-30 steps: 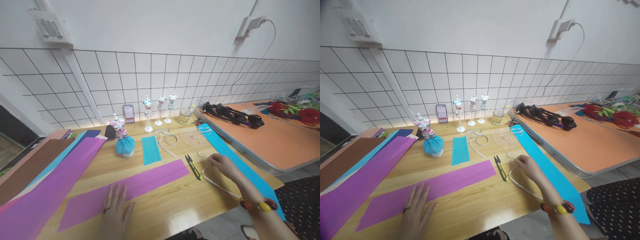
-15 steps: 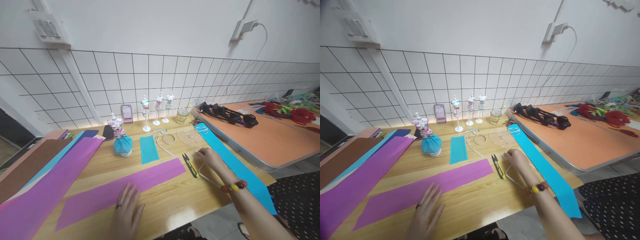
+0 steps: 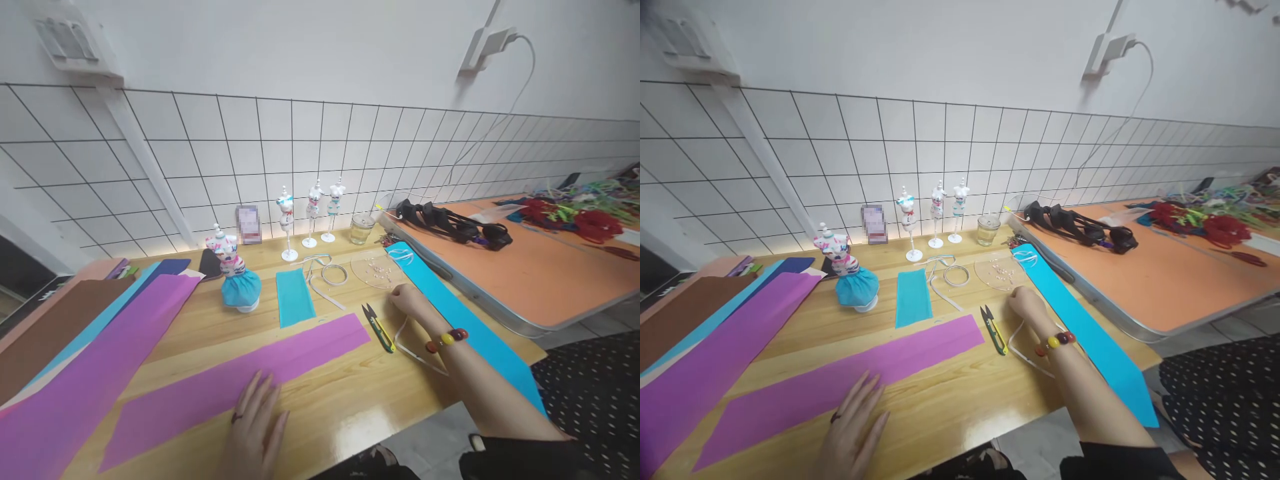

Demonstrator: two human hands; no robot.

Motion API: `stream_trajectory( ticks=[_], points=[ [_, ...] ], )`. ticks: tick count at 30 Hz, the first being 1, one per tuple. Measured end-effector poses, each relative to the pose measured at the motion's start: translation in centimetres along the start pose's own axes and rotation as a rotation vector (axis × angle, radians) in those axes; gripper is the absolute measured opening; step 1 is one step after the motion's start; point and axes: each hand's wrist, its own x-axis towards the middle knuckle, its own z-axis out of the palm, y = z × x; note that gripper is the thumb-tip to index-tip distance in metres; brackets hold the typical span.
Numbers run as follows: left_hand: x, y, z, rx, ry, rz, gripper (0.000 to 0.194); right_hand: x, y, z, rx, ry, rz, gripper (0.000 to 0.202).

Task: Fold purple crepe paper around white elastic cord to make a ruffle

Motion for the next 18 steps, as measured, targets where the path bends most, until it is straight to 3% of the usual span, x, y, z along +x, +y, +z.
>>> stream_trajectory(
  ticks=[4, 8, 13, 18],
  points=[
    [-0.1, -0.2, 0.2, -0.03, 0.002, -0.026, 0.041, 0.1, 0.7, -0.8, 0.154, -0.082, 0.027, 0.029],
    [-0.3, -0.3, 0.1, -0.048, -0.036, -0.043, 0.041, -0.1, 0.6, -2.6, 0.331, -0.028, 0.019, 0.028],
    [-0.3, -0.4, 0.3, -0.062, 0.015, -0.019, 0.04, -2.4, -0.8, -6.4, 0.532, 0.038, -0.124, 0.038],
    [-0.1, -0.4, 0.3, -0.055, 0.042, 0.016, 0.04, -5.6, -2.4, -9.1, 0.609, -0.033, -0.272, 0.038]
  ],
)
